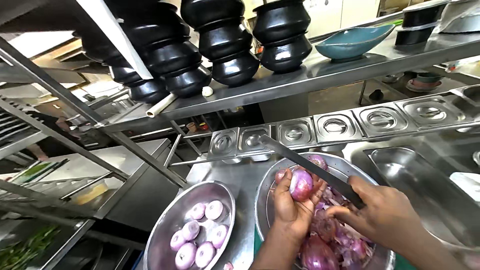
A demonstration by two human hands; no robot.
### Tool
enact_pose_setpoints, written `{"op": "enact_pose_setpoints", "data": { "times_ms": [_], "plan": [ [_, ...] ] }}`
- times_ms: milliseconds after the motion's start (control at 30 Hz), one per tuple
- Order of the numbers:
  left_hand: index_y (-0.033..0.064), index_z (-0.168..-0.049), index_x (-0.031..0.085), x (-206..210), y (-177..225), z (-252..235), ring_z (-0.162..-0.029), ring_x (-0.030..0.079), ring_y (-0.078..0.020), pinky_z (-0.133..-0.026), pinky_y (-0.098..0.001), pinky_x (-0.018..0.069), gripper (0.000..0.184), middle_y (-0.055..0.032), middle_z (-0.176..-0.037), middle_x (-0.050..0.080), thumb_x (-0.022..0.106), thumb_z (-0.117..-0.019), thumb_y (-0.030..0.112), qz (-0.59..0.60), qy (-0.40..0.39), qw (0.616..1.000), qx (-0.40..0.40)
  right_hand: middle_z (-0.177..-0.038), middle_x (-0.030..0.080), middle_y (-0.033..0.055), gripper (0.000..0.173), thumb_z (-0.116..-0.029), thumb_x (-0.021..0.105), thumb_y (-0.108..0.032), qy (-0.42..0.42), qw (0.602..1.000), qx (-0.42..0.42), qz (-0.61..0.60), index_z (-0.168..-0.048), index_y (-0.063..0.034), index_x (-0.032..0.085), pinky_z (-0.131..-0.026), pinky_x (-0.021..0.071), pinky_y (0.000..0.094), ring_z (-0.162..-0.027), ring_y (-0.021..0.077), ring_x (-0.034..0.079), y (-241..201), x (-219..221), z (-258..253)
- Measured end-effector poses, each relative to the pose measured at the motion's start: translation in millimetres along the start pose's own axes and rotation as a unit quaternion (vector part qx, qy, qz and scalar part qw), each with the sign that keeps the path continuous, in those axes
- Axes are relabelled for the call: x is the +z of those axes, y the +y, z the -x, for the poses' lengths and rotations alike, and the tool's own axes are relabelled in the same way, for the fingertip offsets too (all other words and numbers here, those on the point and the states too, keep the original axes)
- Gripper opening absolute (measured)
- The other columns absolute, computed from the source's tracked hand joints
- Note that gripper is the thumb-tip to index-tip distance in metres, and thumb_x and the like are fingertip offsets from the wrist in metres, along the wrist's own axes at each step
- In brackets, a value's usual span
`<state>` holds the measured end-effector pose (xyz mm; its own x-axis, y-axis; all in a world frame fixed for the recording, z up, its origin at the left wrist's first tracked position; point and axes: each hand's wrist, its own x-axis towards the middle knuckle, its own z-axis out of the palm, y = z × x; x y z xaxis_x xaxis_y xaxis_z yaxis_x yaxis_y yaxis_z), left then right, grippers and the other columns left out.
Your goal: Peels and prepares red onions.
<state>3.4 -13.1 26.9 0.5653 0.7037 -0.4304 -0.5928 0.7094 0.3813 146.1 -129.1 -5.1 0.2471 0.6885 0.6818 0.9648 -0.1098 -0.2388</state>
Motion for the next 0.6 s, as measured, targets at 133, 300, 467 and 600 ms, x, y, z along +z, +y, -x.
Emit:
{"op": "enact_pose_setpoints", "data": {
  "times_ms": [133, 300, 467, 600],
  "plan": [
    [0.0007, -0.122, 0.058, -2.4, -3.8, 10.6, -0.099, 0.07, -0.0376, -0.09, -0.0509, 0.059, 0.053, -0.0243, -0.109, 0.066, 0.039, -0.1072, 0.047, 0.003, -0.073, 0.996, -0.045, -0.048, 0.035, -0.0057, 0.075, -0.0805, 0.04, -0.092, 0.012, 1.0, -0.004, -0.019, -0.068, -0.0186, 0.048, -0.036, 0.03, 0.0329, -0.039, 0.012, 0.041, -8.1, 1.7, -8.5],
    [0.0041, -0.118, 0.063, -5.8, -6.2, 14.3, -0.089, 0.072, -0.0306, -0.077, -0.043, 0.0614, 0.052, -0.0207, -0.104, 0.07, 0.035, -0.1077, 0.046, -0.013, -0.116, 0.992, -0.049, -0.049, 0.037, -0.0062, 0.074, -0.0819, 0.04, -0.092, 0.012, 0.999, -0.017, -0.038, -0.068, -0.0196, 0.049, -0.037, 0.031, 0.033, -0.04, 0.0115, 0.042, -12.4, 2.0, -11.4],
    [0.002, -0.11, 0.064, -3.0, -10.2, 19.1, -0.086, 0.072, -0.0282, -0.076, -0.0393, 0.0618, 0.045, -0.0191, -0.098, 0.07, 0.036, -0.1084, 0.037, 0.033, -0.121, 0.991, -0.047, -0.051, 0.044, -0.0041, 0.064, -0.0986, 0.036, -0.074, 0.041, 0.995, -0.055, -0.072, -0.081, -0.0162, 0.057, -0.036, 0.0357, 0.0334, -0.042, 0.0123, 0.048, -15.0, 9.1, -10.0],
    [0.0019, -0.109, 0.063, 1.5, -11.8, 24.4, -0.089, 0.073, -0.0291, -0.076, -0.0397, 0.062, 0.042, -0.0197, -0.1, 0.07, 0.038, -0.1085, 0.036, 0.036, -0.094, 0.994, -0.029, -0.051, 0.044, -0.0019, 0.064, -0.1036, 0.032, -0.067, 0.068, 0.994, -0.066, -0.052, -0.079, -0.0135, 0.056, -0.036, 0.0345, 0.0333, -0.041, 0.0138, 0.048, -16.7, 12.3, -6.8]
  ]
}}
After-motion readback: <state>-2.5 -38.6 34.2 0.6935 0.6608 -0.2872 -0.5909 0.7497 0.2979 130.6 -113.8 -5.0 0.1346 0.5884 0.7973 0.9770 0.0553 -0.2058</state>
